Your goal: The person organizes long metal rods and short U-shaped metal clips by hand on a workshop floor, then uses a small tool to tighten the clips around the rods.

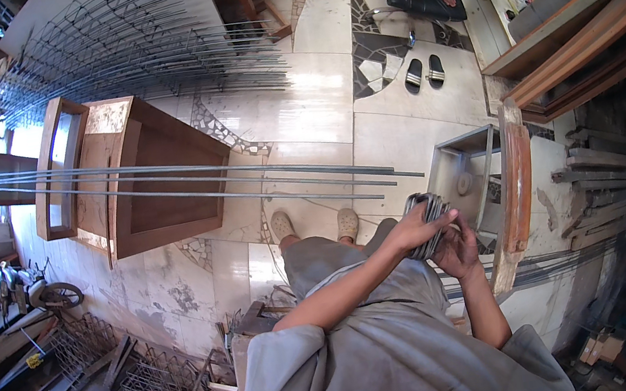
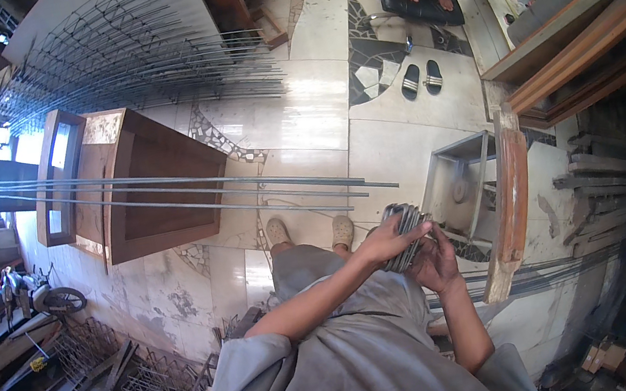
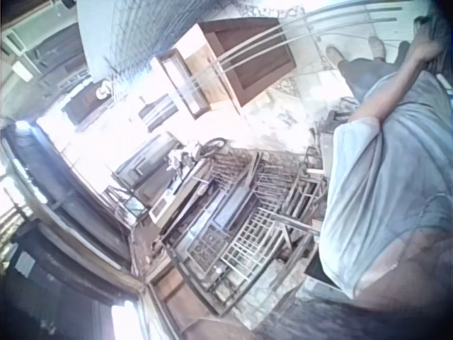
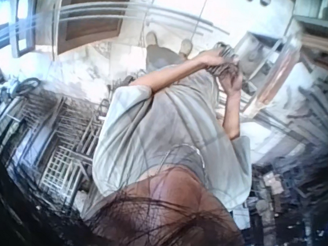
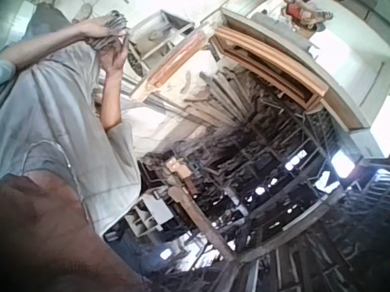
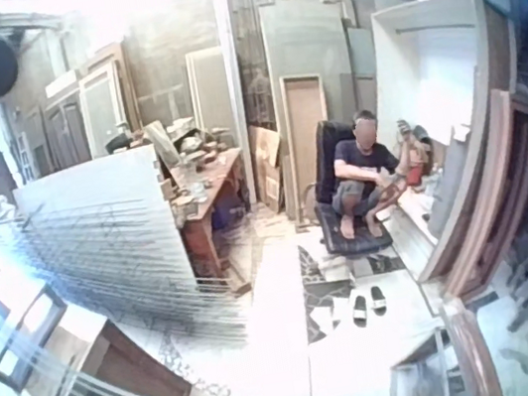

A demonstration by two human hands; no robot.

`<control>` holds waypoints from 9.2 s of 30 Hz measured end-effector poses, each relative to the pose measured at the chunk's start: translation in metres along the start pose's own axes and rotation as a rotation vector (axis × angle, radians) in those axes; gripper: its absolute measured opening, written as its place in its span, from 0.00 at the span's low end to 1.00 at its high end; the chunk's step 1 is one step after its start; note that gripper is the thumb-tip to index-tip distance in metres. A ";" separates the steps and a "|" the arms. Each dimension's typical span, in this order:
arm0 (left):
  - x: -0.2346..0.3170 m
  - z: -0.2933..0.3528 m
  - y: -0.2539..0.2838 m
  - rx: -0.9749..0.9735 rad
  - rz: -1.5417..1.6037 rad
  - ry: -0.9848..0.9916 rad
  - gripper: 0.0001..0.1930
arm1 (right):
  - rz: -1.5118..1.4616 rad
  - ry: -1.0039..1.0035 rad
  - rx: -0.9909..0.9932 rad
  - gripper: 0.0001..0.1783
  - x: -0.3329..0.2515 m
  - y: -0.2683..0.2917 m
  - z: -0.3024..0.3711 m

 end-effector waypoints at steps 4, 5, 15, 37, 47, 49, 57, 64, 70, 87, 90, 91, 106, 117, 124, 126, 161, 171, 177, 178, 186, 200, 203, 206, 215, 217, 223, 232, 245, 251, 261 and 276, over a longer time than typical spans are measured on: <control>0.025 -0.022 0.000 0.036 -0.056 -0.086 0.32 | 0.052 0.149 0.118 0.36 -0.038 0.010 -0.003; 0.016 -0.034 -0.005 0.039 0.021 -0.118 0.32 | 0.096 0.126 0.067 0.35 -0.043 -0.007 -0.006; 0.079 0.015 0.028 0.273 -0.215 -0.293 0.36 | 0.187 0.089 -0.049 0.39 -0.084 -0.058 -0.029; -0.004 0.113 0.209 0.582 1.121 -0.490 0.34 | 0.625 -0.090 0.088 0.40 0.023 -0.139 -0.092; -0.037 0.148 0.252 0.567 1.159 -0.386 0.29 | 0.522 -0.128 0.094 0.37 0.132 -0.187 -0.154; -0.043 0.190 0.286 0.757 1.078 -0.495 0.28 | 0.551 -0.136 0.052 0.36 0.153 -0.189 -0.171; -0.137 0.370 0.384 1.205 1.038 -0.554 0.35 | 0.647 -0.198 -0.045 0.36 0.267 -0.250 -0.255; -0.206 0.461 0.393 1.481 1.216 -0.565 0.26 | 0.696 -0.320 -0.117 0.36 0.377 -0.300 -0.350; -0.121 0.512 0.468 1.610 0.498 -0.380 0.21 | 0.708 -0.386 -0.183 0.31 0.452 -0.335 -0.402; -0.085 0.366 0.591 0.462 0.257 0.084 0.20 | 1.542 0.207 0.081 0.25 0.385 -0.319 -0.356; -0.061 0.364 0.585 0.340 0.441 0.030 0.19 | 1.705 0.461 0.230 0.19 0.368 -0.325 -0.345; -0.060 0.365 0.580 0.305 0.512 0.022 0.19 | 1.737 0.488 0.254 0.17 0.365 -0.325 -0.345; -0.065 0.410 0.622 0.361 0.383 0.172 0.19 | 1.760 0.854 0.509 0.07 0.390 -0.331 -0.350; -0.092 0.478 0.745 0.608 0.411 -0.057 0.28 | 1.552 1.093 0.855 0.11 0.439 -0.338 -0.317; -0.090 0.520 0.796 0.755 0.227 -0.183 0.36 | 1.541 0.962 0.542 0.08 0.577 -0.368 -0.382; -0.085 0.529 0.799 0.723 0.099 -0.099 0.39 | 1.634 0.983 0.400 0.09 0.603 -0.409 -0.411; -0.085 0.533 0.807 0.637 0.124 -0.039 0.48 | 1.375 0.593 0.201 0.27 0.592 -0.439 -0.511; -0.090 0.573 0.782 0.734 -0.251 -0.464 0.45 | 1.017 0.462 0.553 0.20 0.632 -0.406 -0.526; -0.106 0.670 0.888 0.482 0.209 -0.361 0.28 | 0.790 0.361 0.607 0.13 0.647 -0.397 -0.555; -0.089 0.707 0.929 0.670 0.021 -0.360 0.21 | 0.802 0.335 0.583 0.16 0.653 -0.408 -0.556; -0.233 0.763 1.156 0.543 1.137 -0.638 0.18 | 0.673 0.210 0.443 0.14 0.668 -0.433 -0.572; -0.196 0.793 1.252 0.973 1.386 -0.793 0.51 | 0.578 0.168 0.297 0.18 0.682 -0.438 -0.574; -0.171 0.774 1.273 0.965 1.412 -0.876 0.56 | 0.787 0.255 0.482 0.18 0.676 -0.462 -0.572; -0.145 0.758 1.278 0.702 1.379 -1.013 0.58 | 0.562 0.188 0.403 0.17 0.678 -0.480 -0.578; -0.129 0.758 1.299 0.483 1.241 -1.087 0.50 | 0.624 0.413 0.732 0.19 0.671 -0.452 -0.560; -0.139 0.760 1.304 0.494 1.298 -1.058 0.49 | 0.679 0.390 0.825 0.22 0.671 -0.448 -0.558; -0.134 0.761 1.323 0.413 1.385 -1.067 0.50 | 1.175 0.084 1.047 0.33 0.659 -0.477 -0.568; -0.145 0.765 1.312 0.445 1.414 -0.934 0.44 | 2.018 0.025 1.145 0.25 0.638 -0.498 -0.585; -0.132 0.805 1.241 0.824 1.015 -0.501 0.21 | 1.231 0.692 1.057 0.23 0.673 -0.461 -0.586; -0.150 0.825 1.233 0.848 1.024 -0.440 0.18 | 1.273 0.601 1.096 0.21 0.683 -0.481 -0.582; -0.142 0.828 1.224 1.046 0.762 -0.202 0.17 | 1.570 0.678 1.143 0.31 0.673 -0.460 -0.570; -0.022 0.711 1.073 0.136 -1.334 -0.445 0.27 | 1.626 0.538 1.211 0.28 0.678 -0.476 -0.569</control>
Point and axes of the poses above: each hand's wrist, its own z-axis away from the middle knuckle, its own y-axis out of the back of the hand, x = y × z, the point moved 9 cm from there along -z, towards the middle knuckle, and after that the axes turned 7 degrees about -z, right-handed, at the moved point
